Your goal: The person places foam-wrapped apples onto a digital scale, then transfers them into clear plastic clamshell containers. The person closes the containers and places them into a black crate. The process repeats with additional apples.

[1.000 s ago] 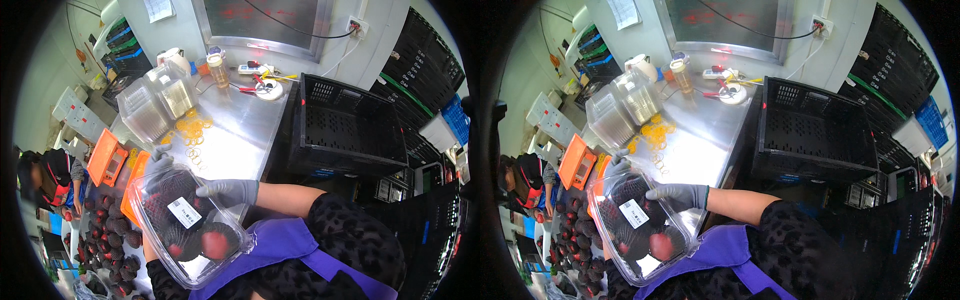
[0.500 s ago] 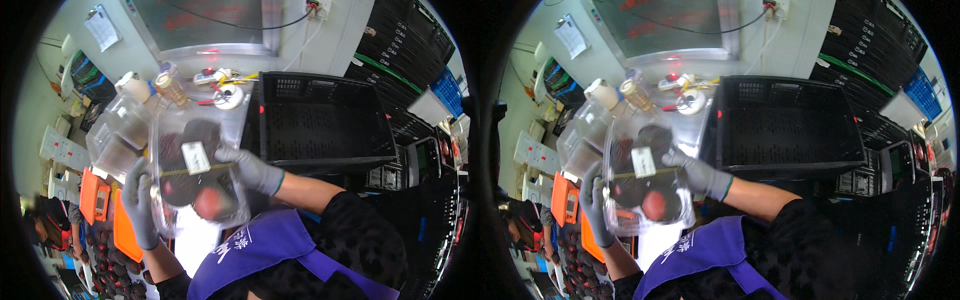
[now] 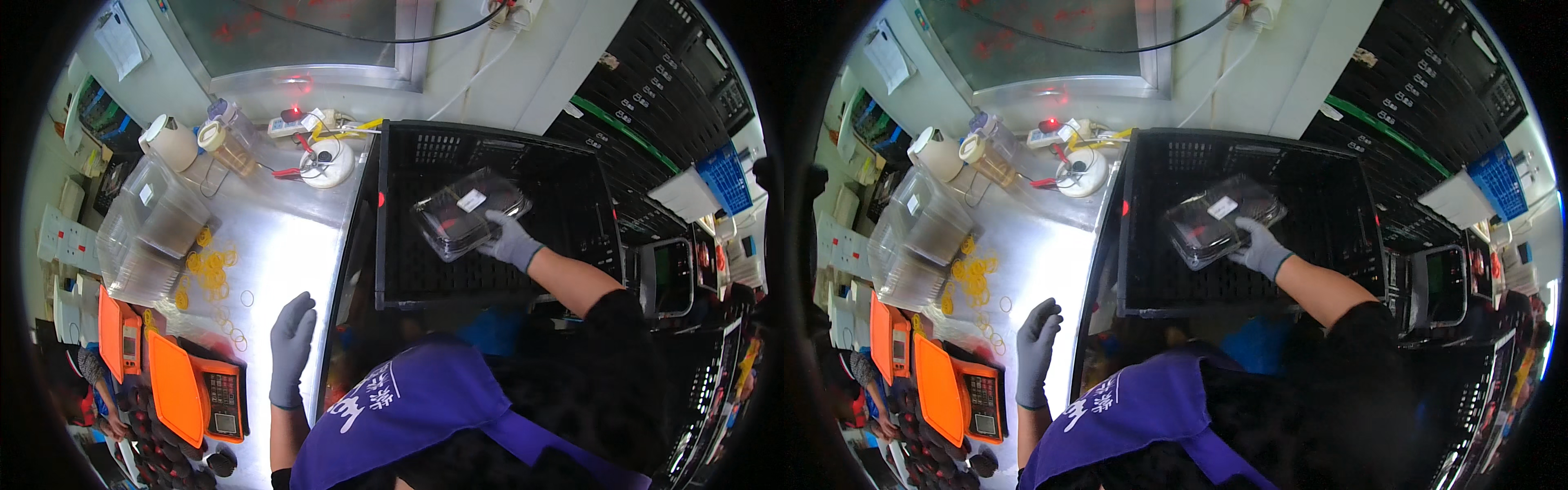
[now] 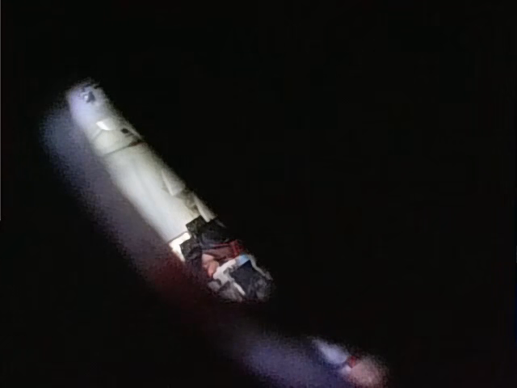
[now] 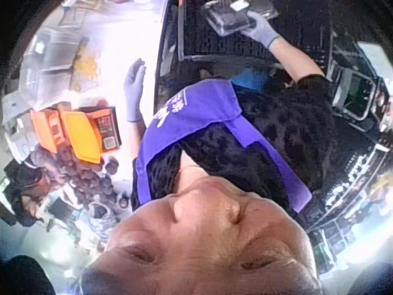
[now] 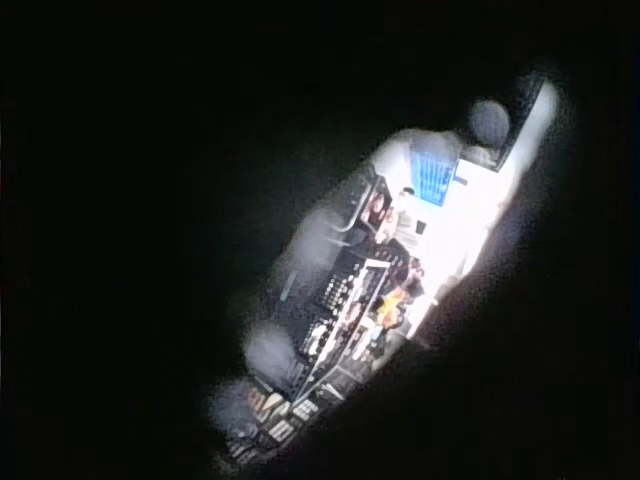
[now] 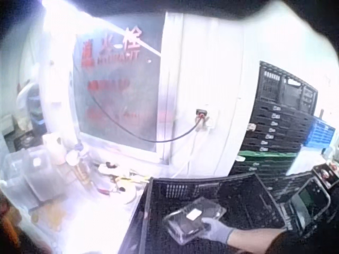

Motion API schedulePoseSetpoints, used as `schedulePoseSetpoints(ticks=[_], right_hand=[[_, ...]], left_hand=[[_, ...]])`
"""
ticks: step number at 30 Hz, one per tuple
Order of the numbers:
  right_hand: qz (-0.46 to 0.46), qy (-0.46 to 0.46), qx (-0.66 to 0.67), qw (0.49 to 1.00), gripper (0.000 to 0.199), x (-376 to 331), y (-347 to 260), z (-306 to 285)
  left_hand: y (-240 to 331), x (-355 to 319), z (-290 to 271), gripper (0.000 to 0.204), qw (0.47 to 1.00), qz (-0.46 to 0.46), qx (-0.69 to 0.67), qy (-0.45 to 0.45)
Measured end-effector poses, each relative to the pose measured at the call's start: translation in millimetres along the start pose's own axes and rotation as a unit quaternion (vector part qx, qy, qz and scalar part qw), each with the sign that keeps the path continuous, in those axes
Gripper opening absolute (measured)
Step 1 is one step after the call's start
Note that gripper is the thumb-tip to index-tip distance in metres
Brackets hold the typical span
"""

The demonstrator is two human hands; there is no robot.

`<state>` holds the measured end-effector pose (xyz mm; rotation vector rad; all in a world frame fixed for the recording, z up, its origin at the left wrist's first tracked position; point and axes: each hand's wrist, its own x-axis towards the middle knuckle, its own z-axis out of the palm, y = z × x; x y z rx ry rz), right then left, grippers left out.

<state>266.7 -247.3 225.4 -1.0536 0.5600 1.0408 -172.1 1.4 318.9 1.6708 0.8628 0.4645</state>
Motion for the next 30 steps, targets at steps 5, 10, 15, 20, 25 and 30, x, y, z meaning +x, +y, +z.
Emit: schedulePoseSetpoints(ticks=[5, 10, 15, 20, 25, 30], right_hand=[[0.067, 0.008, -0.098, 0.993, 0.050, 60, 46, -23], [0.101, -0.034, -0.059, 0.993, 0.045, 88, 54, 39], [0.084, -0.091, -0.078, 0.989, 0.058, 105, 63, 81], [0.215, -0.192, -0.358, 0.888, 0.065, 44, 40, 86], [-0.347, -0.228, -0.662, 0.624, 0.032, 65, 35, 96], [-0.437, -0.114, -0.828, 0.332, 0.042, 116, -23, 76]], left_hand=[[17, 13, 83, 0.061, 0.995, 0.040, 0.027, -0.090], [28, 35, 118, 0.063, 0.975, 0.068, 0.197, -0.075], [28, 48, 118, 0.058, 0.975, 0.080, 0.195, -0.069], [19, 40, 105, 0.063, 0.982, 0.047, 0.156, -0.092], [-7, 10, 78, 0.062, 0.985, 0.074, 0.151, -0.047], [-30, -39, 29, 0.051, 0.990, -0.064, 0.081, 0.097]])
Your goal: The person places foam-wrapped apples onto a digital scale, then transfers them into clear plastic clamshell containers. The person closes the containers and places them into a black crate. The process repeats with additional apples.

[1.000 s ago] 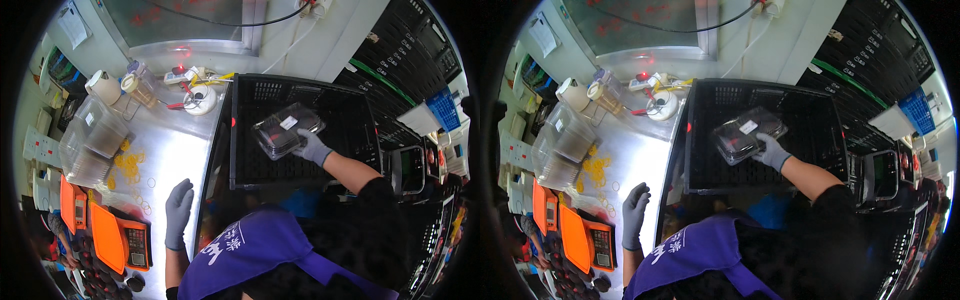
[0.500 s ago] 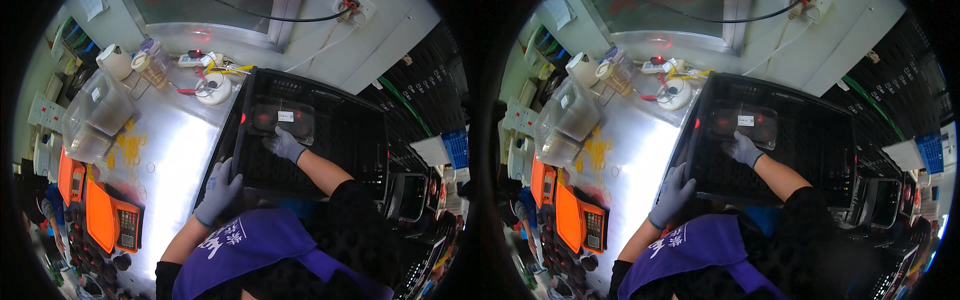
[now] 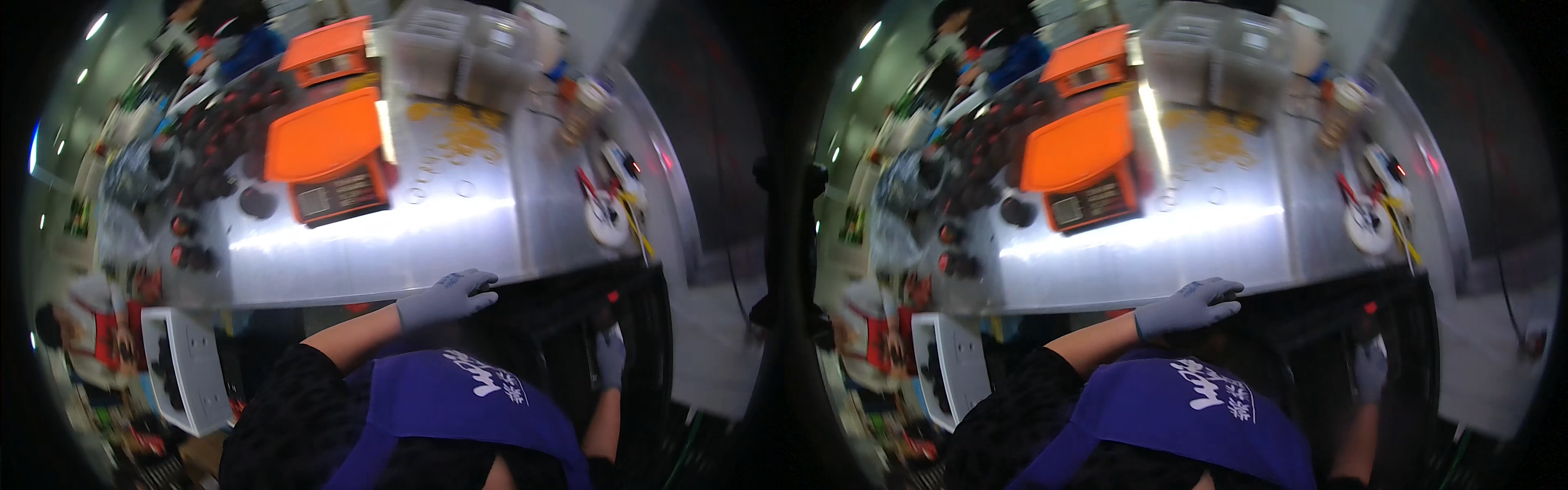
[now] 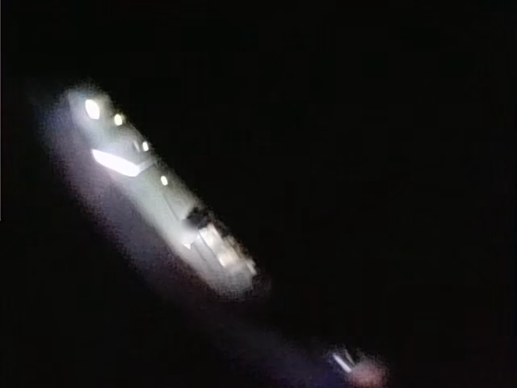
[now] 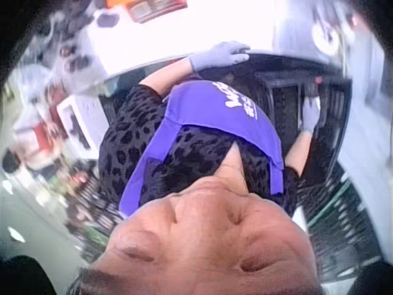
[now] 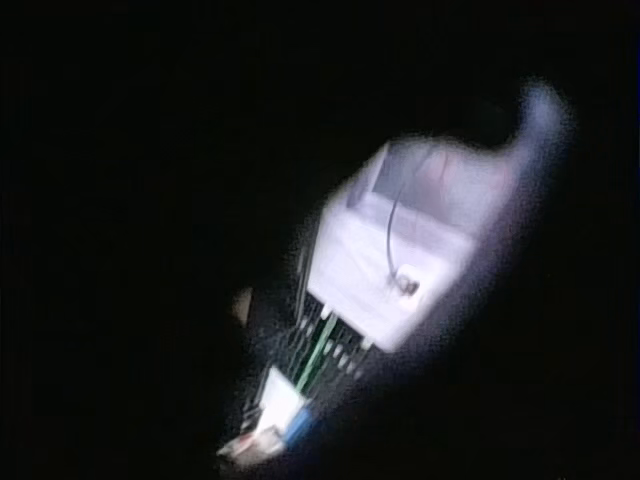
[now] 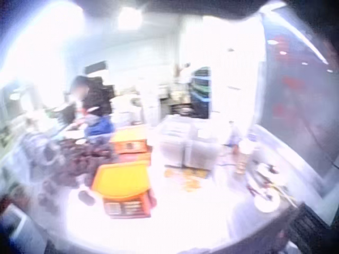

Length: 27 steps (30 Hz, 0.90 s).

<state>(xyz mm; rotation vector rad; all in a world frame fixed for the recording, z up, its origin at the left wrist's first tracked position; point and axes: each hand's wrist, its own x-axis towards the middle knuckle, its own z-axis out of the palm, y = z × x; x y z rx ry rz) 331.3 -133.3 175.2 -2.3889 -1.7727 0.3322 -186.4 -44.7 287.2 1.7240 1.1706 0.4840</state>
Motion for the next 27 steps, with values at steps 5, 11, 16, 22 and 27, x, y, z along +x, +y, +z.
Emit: schedulePoseSetpoints(ticks=[5, 11, 16, 22, 27], right_hand=[[0.002, -0.034, -0.154, 0.988, 0.044, 19, 57, -67], [-0.091, 0.105, 0.131, 0.981, 0.027, 43, -190, -154], [-0.231, 0.015, 0.222, 0.947, 0.035, 7, -410, -122], [-0.383, -0.173, 0.207, 0.883, 0.047, -59, -625, -57], [-0.529, -0.248, 0.191, 0.789, 0.047, -87, -760, -10]], left_hand=[[-60, -57, -69, 0.041, 0.971, -0.094, -0.034, 0.217], [-112, -141, -154, 0.038, 0.889, -0.142, -0.134, 0.414], [-186, -206, -236, 0.033, 0.841, -0.085, -0.072, 0.530], [-271, -342, -329, 0.030, 0.741, -0.116, 0.110, 0.652], [-329, -473, -412, 0.040, 0.603, -0.201, 0.259, 0.727]])
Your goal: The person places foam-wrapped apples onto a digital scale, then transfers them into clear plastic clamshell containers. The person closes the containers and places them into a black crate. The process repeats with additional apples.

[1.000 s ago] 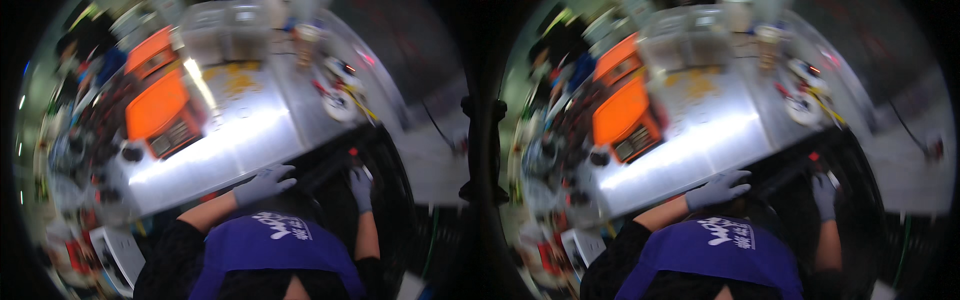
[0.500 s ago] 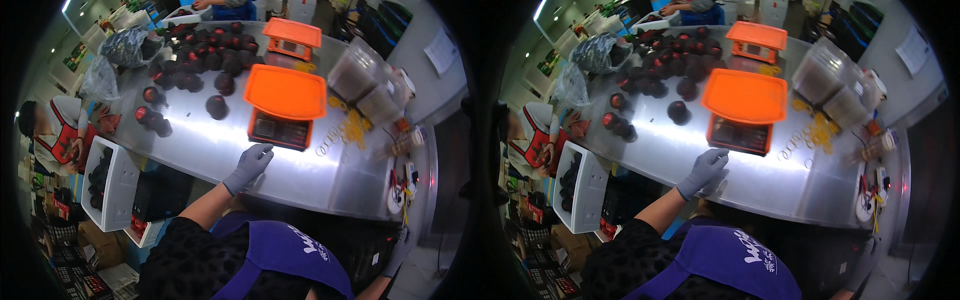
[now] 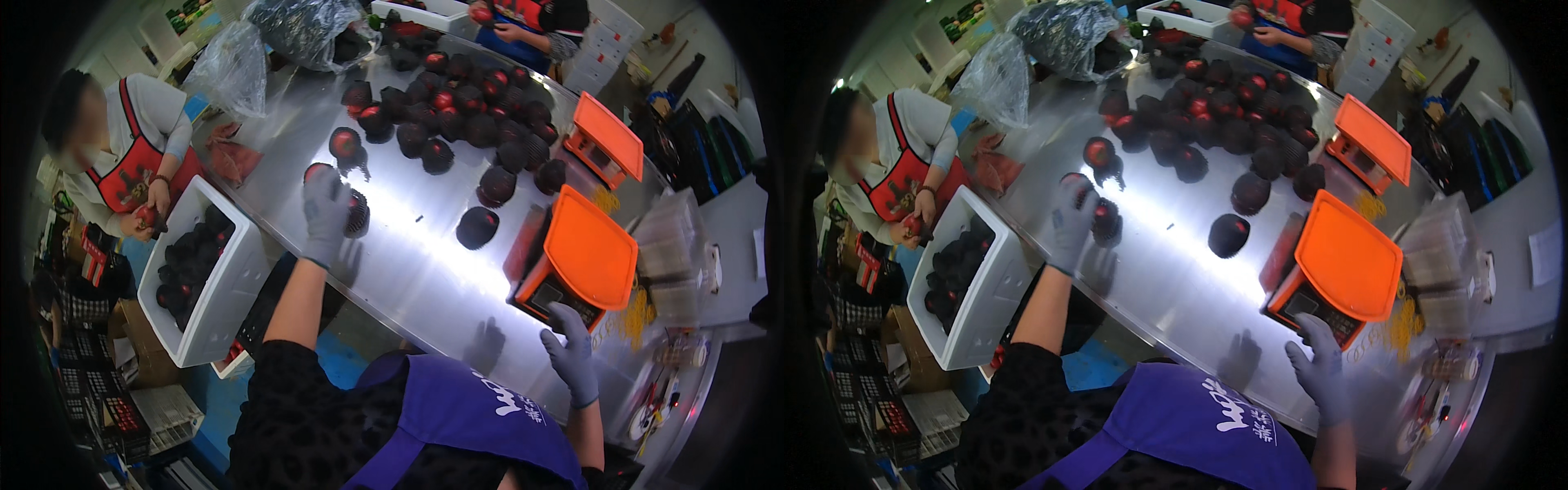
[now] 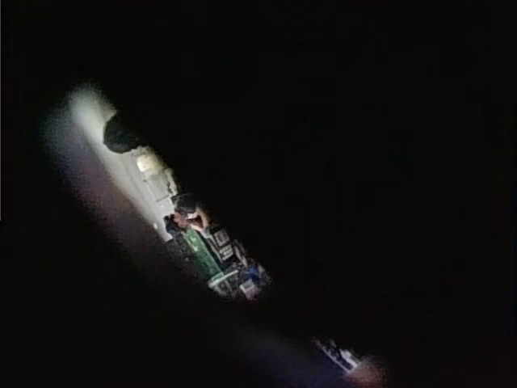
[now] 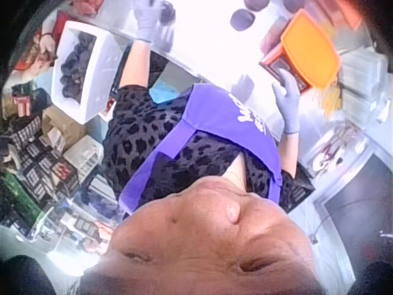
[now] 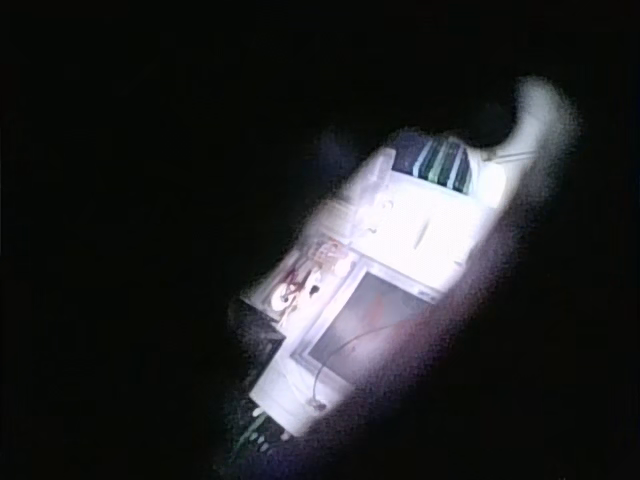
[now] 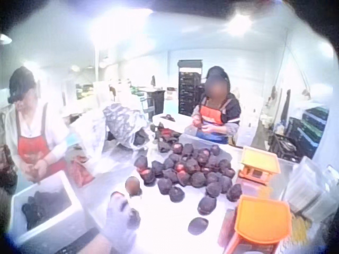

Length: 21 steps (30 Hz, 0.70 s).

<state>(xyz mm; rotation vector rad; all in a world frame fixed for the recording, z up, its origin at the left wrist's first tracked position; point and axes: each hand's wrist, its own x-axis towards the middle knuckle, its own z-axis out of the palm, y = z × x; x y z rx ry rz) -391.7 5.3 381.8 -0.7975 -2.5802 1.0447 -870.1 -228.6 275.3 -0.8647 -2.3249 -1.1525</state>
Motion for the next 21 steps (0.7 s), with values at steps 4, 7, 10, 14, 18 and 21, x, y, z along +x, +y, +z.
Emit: schedulePoseSetpoints(ticks=[4, 7, 10, 14, 18, 21], right_hand=[[-0.084, -0.049, -0.038, 0.995, 0.043, 71, -1, 40], [-0.046, -0.098, 0.017, 0.994, 0.042, 99, -9, 70], [-0.087, -0.137, 0.034, 0.986, 0.040, 115, -9, 96], [-0.050, -0.189, 0.075, 0.978, 0.039, 117, -3, 94], [0.118, -0.163, 0.221, 0.954, 0.052, 117, 7, 86], [0.053, -0.088, 0.212, 0.972, 0.072, 133, -11, 90]], left_hand=[[-122, 33, 10, 0.070, 0.971, -0.218, 0.097, 0.027], [-90, 57, 8, 0.086, 0.915, -0.357, -0.033, -0.186], [-74, 56, 18, 0.082, 0.888, -0.367, -0.217, -0.174], [-55, 59, 38, 0.076, 0.759, -0.365, -0.537, -0.038], [34, 84, 11, 0.074, 0.675, -0.222, -0.688, -0.148], [84, 64, 29, 0.083, 0.658, -0.227, -0.633, -0.339]])
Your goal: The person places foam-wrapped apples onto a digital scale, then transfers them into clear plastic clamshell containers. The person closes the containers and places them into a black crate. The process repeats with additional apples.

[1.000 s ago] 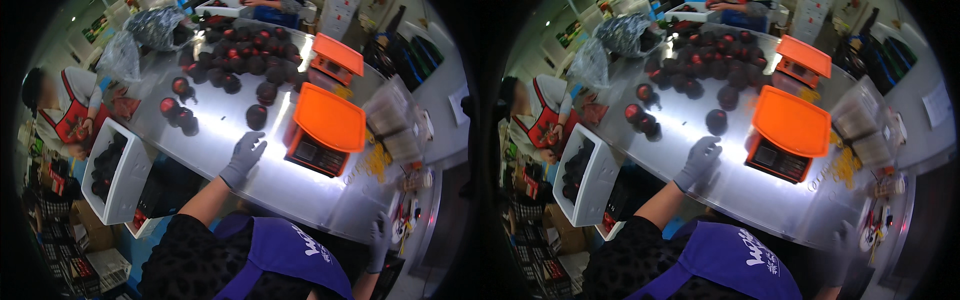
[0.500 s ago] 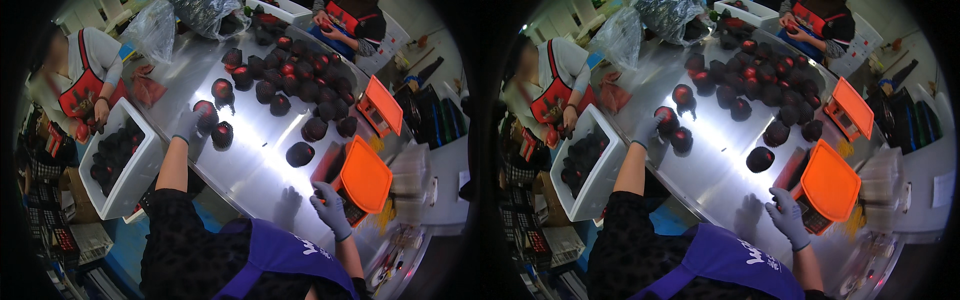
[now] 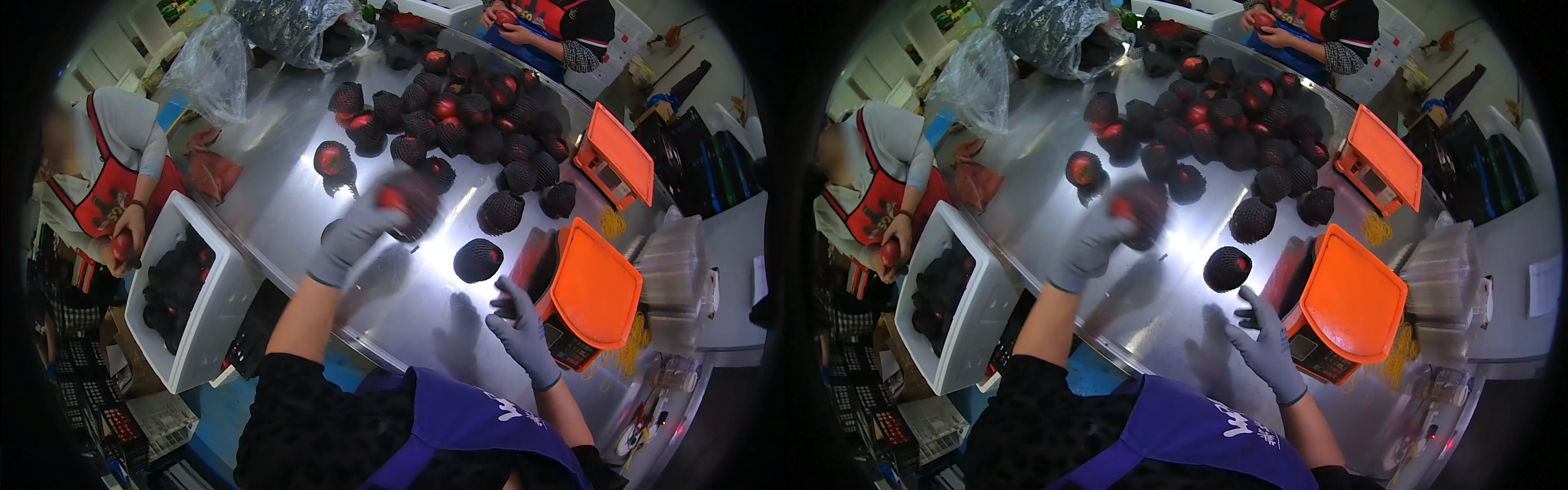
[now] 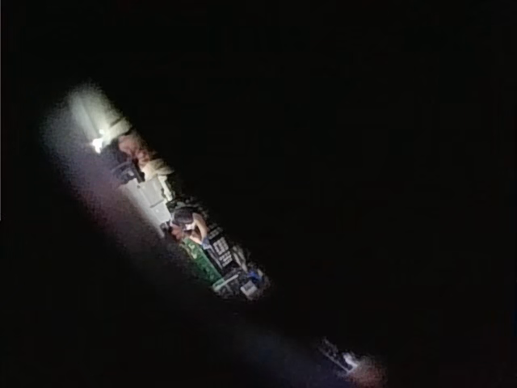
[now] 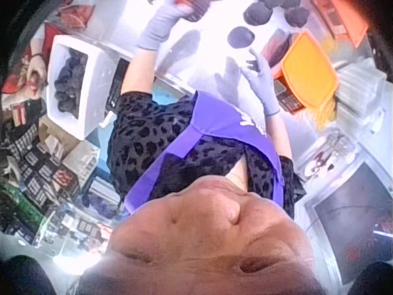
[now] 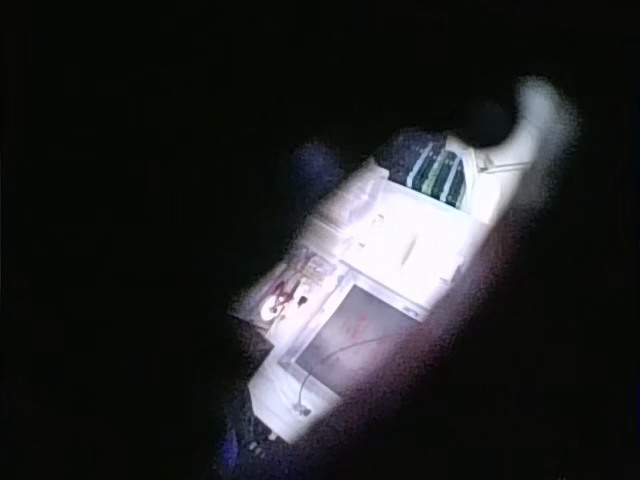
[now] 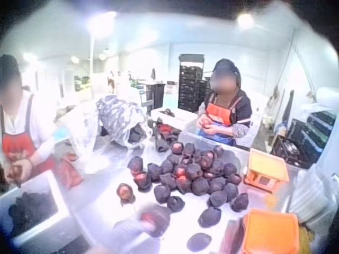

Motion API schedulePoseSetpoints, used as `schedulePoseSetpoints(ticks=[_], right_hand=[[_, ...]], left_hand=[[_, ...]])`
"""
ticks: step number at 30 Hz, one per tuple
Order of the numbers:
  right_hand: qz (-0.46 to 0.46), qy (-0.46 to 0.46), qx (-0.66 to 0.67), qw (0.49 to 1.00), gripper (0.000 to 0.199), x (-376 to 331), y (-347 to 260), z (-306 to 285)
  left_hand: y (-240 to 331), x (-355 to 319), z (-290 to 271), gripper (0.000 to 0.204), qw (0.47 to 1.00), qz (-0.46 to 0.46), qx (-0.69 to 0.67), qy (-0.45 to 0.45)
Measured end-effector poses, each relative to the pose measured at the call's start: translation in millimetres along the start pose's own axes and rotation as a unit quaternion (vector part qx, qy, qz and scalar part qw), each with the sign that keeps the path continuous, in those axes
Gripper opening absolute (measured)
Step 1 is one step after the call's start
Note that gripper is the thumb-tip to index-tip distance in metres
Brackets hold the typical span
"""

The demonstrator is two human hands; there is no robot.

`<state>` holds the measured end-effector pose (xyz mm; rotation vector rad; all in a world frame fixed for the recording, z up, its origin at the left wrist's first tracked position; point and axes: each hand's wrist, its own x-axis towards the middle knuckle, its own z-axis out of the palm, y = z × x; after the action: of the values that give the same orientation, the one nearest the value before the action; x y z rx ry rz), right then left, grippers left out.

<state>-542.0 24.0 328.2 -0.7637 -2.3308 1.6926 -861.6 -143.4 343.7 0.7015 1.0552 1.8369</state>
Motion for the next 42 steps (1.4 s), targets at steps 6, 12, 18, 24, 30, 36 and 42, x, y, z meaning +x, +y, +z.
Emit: schedulePoseSetpoints(ticks=[6, 12, 18, 24, 30, 36, 42], right_hand=[[-0.162, -0.020, -0.368, 0.916, 0.100, 8, -3, 29], [-0.118, -0.004, -0.370, 0.921, 0.094, -4, 49, 58], [-0.103, -0.016, -0.336, 0.936, 0.089, 0, 38, 56], [-0.088, 0.010, -0.316, 0.945, 0.091, -2, 46, 53], [-0.009, 0.084, -0.319, 0.944, 0.096, -2, 48, 42], [0.092, 0.100, -0.306, 0.942, 0.107, 25, 41, 17], [0.132, 0.026, -0.361, 0.923, 0.106, 62, 30, -7]], left_hand=[[-135, -47, 75, 0.080, 0.907, -0.165, 0.367, -0.123], [-63, 35, -5, 0.066, 0.806, -0.186, 0.557, 0.075], [-15, 75, -323, 0.055, 0.303, 0.093, 0.930, 0.186], [-25, 89, -214, 0.036, 0.898, -0.059, 0.351, 0.257], [-73, 48, -53, 0.048, 0.815, -0.010, 0.577, 0.059], [-128, 11, 10, 0.061, 0.791, 0.065, 0.608, 0.008], [-114, 31, 48, 0.088, 0.727, -0.023, 0.681, -0.077]])
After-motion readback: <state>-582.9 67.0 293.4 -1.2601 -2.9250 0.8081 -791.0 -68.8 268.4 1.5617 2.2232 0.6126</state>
